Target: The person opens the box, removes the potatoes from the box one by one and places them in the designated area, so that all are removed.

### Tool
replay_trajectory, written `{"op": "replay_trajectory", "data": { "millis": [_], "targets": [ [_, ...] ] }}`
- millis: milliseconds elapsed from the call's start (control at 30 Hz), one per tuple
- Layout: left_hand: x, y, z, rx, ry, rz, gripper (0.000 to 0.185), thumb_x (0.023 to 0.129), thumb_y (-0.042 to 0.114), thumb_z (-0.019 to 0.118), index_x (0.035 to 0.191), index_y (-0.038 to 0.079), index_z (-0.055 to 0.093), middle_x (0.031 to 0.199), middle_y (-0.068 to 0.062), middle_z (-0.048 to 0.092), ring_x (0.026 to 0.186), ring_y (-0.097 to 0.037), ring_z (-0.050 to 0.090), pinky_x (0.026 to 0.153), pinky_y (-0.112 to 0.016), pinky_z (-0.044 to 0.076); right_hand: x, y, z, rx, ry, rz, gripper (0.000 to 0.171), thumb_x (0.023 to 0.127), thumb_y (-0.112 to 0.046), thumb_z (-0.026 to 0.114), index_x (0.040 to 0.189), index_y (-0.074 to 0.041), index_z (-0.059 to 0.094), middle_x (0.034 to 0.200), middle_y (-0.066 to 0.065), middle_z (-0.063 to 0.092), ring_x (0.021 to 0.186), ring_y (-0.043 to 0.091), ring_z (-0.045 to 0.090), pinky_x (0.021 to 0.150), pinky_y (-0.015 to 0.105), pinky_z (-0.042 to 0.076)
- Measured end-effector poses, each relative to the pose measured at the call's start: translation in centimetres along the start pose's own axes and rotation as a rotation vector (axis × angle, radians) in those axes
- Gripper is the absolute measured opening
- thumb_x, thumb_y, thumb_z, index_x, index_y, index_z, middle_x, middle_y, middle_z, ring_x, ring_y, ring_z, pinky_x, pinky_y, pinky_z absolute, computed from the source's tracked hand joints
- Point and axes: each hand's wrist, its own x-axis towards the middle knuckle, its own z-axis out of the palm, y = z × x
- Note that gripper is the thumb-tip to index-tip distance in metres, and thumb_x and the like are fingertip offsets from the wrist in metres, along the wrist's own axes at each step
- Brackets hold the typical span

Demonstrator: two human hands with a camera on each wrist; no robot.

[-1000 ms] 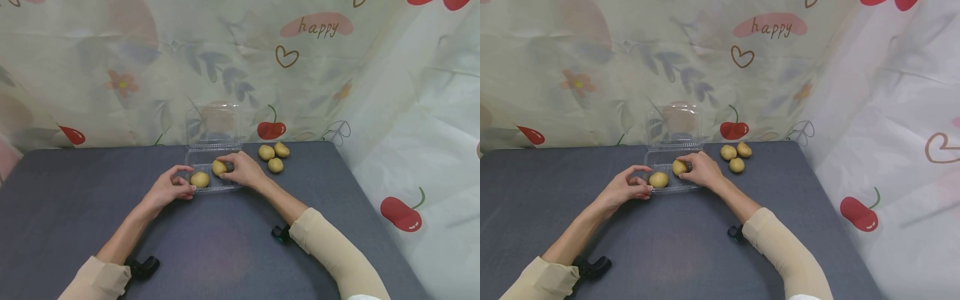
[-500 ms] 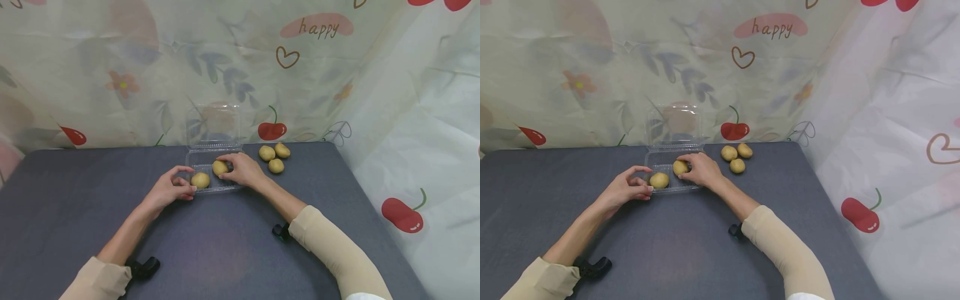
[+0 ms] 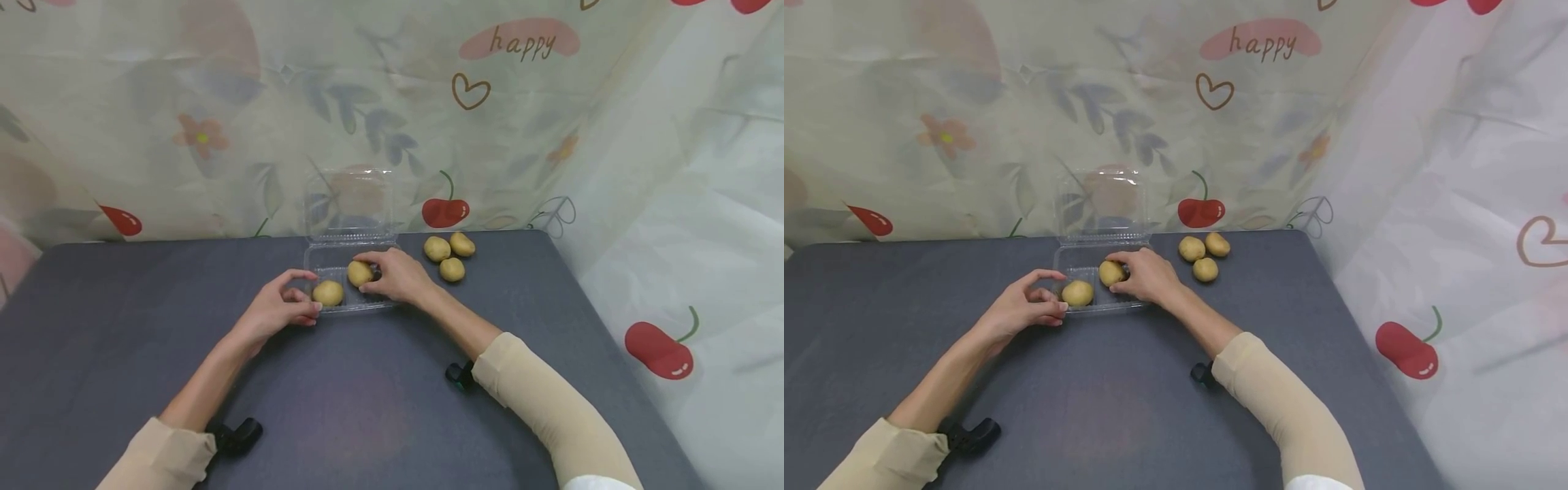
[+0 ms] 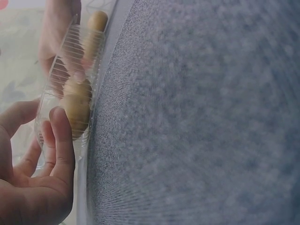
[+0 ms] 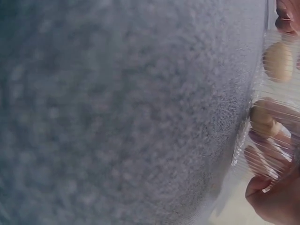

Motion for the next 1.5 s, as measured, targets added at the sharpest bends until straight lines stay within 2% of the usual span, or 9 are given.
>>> {"op": "replay_trajectory", "data": {
  "millis": [200, 367, 633, 800, 933, 1100, 1267, 1500],
  "targets": [
    [0.0, 0.0, -0.1, -0.005, -0.004, 0.008, 0.058, 0.09, 0.006, 0.073, 0.141, 0.006, 0.045, 0.084, -0.009, 0.063, 0.08, -0.023, 0.069, 0.079, -0.041, 0.061, 0.1, 0.3, -0.1, 0.044, 0.027, -0.038, 0.054, 0.082, -0.039, 0.082, 0.131, -0.023, 0.066, 0.108, -0.004, 0.071, 0.093, 0.012, 0.064, 0.081, 0.032, 0.052],
    [-0.1, 0.2, -0.1, 0.003, 0.008, -0.001, 0.058, 0.089, 0.006, 0.074, 0.14, 0.006, 0.046, 0.083, -0.008, 0.062, 0.08, -0.023, 0.069, 0.079, -0.04, 0.061, -0.2, 0.4, -0.3, 0.093, 0.029, -0.042, 0.054, 0.082, -0.041, 0.081, 0.131, -0.023, 0.066, 0.108, -0.004, 0.07, 0.095, 0.011, 0.064, 0.08, 0.03, 0.053],
    [-0.2, 0.8, 0.2, 0.139, 0.069, -0.041, 0.055, 0.088, 0.012, 0.076, 0.137, 0.008, 0.051, 0.084, -0.008, 0.066, 0.08, -0.026, 0.07, 0.077, -0.038, 0.06, -0.7, 0.6, -0.8, 0.075, 0.028, -0.098, 0.056, 0.084, -0.045, 0.079, 0.134, -0.022, 0.064, 0.114, -0.004, 0.071, 0.103, 0.016, 0.064, 0.087, 0.033, 0.052],
    [-0.1, 0.9, 0.3, 0.175, 0.09, -0.039, 0.053, 0.088, 0.013, 0.077, 0.134, 0.008, 0.053, 0.083, -0.008, 0.066, 0.079, -0.025, 0.07, 0.076, -0.038, 0.06, -1.1, 0.8, -0.8, 0.06, 0.027, -0.116, 0.058, 0.085, -0.046, 0.077, 0.136, -0.022, 0.062, 0.123, -0.006, 0.068, 0.096, 0.018, 0.059, 0.08, 0.033, 0.047],
    [-0.1, 0.9, 0.3, 0.173, 0.098, -0.041, 0.051, 0.087, 0.012, 0.077, 0.132, 0.008, 0.053, 0.082, -0.008, 0.066, 0.078, -0.025, 0.07, 0.075, -0.038, 0.06, -1.2, 1.0, -0.9, 0.069, 0.031, -0.12, 0.057, 0.086, -0.045, 0.077, 0.136, -0.023, 0.062, 0.121, -0.007, 0.069, 0.093, 0.015, 0.057, 0.077, 0.031, 0.047],
    [-0.1, 0.9, 0.4, 0.179, 0.1, -0.038, 0.05, 0.087, 0.012, 0.077, 0.132, 0.008, 0.054, 0.082, -0.008, 0.066, 0.078, -0.026, 0.07, 0.075, -0.037, 0.06, -1.7, 1.3, -1.2, 0.104, 0.058, -0.08, 0.059, 0.085, -0.048, 0.077, 0.138, -0.028, 0.061, 0.12, -0.007, 0.069, 0.102, 0.019, 0.057, 0.081, 0.034, 0.049],
    [-0.1, 1.1, 0.3, 0.179, 0.093, -0.041, 0.051, 0.087, 0.013, 0.077, 0.133, 0.008, 0.054, 0.083, -0.008, 0.067, 0.079, -0.026, 0.07, 0.075, -0.038, 0.06, -2.3, 1.7, -1.6, 0.154, 0.106, -0.043, 0.059, 0.086, -0.048, 0.076, 0.139, -0.029, 0.06, 0.128, -0.005, 0.066, 0.114, 0.02, 0.057, 0.089, 0.037, 0.051],
    [-0.2, 1.3, 0.3, 0.183, 0.094, -0.053, 0.052, 0.087, 0.014, 0.078, 0.132, 0.008, 0.054, 0.085, -0.009, 0.068, 0.08, -0.027, 0.071, 0.076, -0.038, 0.06, -2.9, 2.1, -1.9, 0.236, 0.129, -0.038, 0.061, 0.085, -0.048, 0.076, 0.14, -0.029, 0.059, 0.134, -0.004, 0.062, 0.121, 0.019, 0.055, 0.095, 0.041, 0.05]
  ]
}}
